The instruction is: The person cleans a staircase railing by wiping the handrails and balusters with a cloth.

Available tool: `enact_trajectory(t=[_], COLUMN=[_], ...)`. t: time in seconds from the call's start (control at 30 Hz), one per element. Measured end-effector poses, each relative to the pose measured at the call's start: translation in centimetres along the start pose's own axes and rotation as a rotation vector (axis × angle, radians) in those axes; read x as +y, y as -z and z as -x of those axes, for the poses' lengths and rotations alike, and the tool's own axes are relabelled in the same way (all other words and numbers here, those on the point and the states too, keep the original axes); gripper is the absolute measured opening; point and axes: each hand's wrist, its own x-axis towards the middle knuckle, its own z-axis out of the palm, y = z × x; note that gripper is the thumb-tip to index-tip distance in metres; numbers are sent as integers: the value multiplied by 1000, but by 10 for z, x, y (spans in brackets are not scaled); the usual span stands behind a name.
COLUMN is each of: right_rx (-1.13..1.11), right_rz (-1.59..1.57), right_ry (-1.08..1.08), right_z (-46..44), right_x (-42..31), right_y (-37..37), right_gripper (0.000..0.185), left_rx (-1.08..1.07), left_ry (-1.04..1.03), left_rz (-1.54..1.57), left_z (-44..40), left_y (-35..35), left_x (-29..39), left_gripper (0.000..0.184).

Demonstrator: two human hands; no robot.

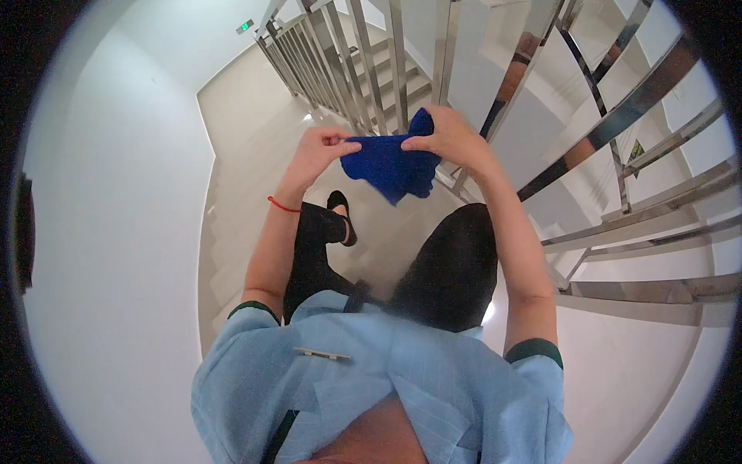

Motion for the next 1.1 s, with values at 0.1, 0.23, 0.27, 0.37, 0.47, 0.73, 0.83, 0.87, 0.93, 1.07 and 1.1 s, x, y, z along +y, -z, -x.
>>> enact_trajectory(t=[0.1, 0.23, 0.27, 0.37, 0.47, 0.73, 0.83, 0.87, 0.93, 1.07, 1.1], right_rx=[53, -56, -111, 151, 129, -134, -317, -301, 45, 711, 859], right_rz=[114, 279, 273, -19, -429, -282, -81, -82, -220, -259, -188], right_ry=[-26, -85, -105, 249, 120, 317, 467, 464, 418, 155, 154], right_z=[4, -2, -7, -19, -23, -44, -49, -46, -56, -91, -107], right_x=[-1, -22, -23, 2, -3, -22, -17, -17, -13, 13, 24], right_y=[-3, 11, 13, -6, -17, -61, -71, -60, -36, 19, 28], right_gripper=[44, 37, 35, 31, 32, 31, 32, 29, 28, 38, 45], left_rx=[177, 490, 624, 878, 704, 111, 40, 26, 3, -8, -12], left_ry=[-233, -507, -513, -411, -145, 398, 487, 477, 404, 110, 10], left_rz=[-100, -188, -238, -150, 338, 1379, 1658, 1701, 1730, 1799, 1843], left_z=[-3, -27, -36, -42, 5, -41, -55, -65, -89, -146, -166], left_y=[-1, -14, -20, -44, -92, -168, -148, -139, -118, -48, -29], left_x=[19, 38, 38, 23, -5, -67, -45, -42, -37, -9, -2], left_gripper=[22, 21, 22, 22, 18, 27, 23, 21, 18, 13, 12])
